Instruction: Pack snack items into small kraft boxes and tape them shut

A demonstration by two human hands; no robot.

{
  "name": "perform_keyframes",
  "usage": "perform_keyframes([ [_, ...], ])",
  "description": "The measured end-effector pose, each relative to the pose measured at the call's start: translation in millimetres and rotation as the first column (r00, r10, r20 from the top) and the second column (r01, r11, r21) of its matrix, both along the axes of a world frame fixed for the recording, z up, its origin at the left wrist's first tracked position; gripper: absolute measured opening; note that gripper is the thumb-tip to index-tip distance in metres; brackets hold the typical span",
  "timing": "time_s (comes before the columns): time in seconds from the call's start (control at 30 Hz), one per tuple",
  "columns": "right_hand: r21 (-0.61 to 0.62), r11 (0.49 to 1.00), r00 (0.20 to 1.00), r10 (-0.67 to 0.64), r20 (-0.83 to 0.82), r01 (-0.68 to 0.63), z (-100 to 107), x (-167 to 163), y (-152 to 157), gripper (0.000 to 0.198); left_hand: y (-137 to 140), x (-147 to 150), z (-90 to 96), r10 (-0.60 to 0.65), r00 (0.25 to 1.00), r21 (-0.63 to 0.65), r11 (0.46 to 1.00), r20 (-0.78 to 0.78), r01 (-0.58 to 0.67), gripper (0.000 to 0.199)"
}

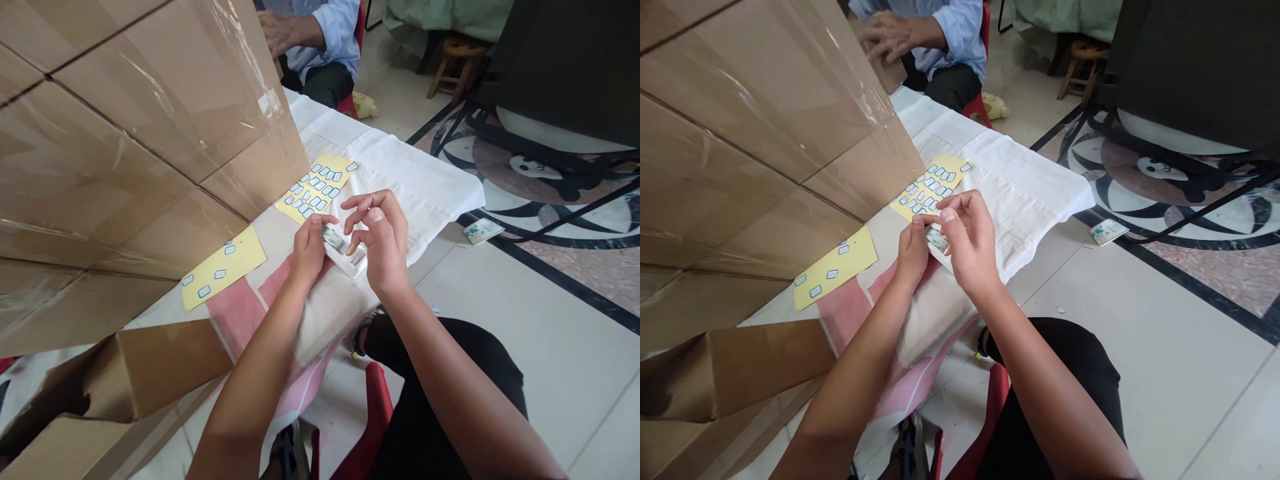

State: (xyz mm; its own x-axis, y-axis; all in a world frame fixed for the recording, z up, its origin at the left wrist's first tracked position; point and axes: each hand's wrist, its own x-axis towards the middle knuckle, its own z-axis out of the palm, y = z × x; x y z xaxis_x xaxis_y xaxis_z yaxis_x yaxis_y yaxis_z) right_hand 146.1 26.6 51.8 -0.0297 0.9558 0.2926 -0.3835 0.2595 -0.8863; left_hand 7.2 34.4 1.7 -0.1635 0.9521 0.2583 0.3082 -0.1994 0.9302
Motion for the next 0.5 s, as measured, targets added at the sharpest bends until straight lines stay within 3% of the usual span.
perform_keyframes([
  [0.5, -0.059, 0.998, 0.995, 0.002, 0.097, 0.004, 5.1, 8.1, -6.3, 0.045, -0.9, 2.4, 0.6, 0.028, 1.0, 0.0, 1.0, -0.013, -0.028, 0.06],
])
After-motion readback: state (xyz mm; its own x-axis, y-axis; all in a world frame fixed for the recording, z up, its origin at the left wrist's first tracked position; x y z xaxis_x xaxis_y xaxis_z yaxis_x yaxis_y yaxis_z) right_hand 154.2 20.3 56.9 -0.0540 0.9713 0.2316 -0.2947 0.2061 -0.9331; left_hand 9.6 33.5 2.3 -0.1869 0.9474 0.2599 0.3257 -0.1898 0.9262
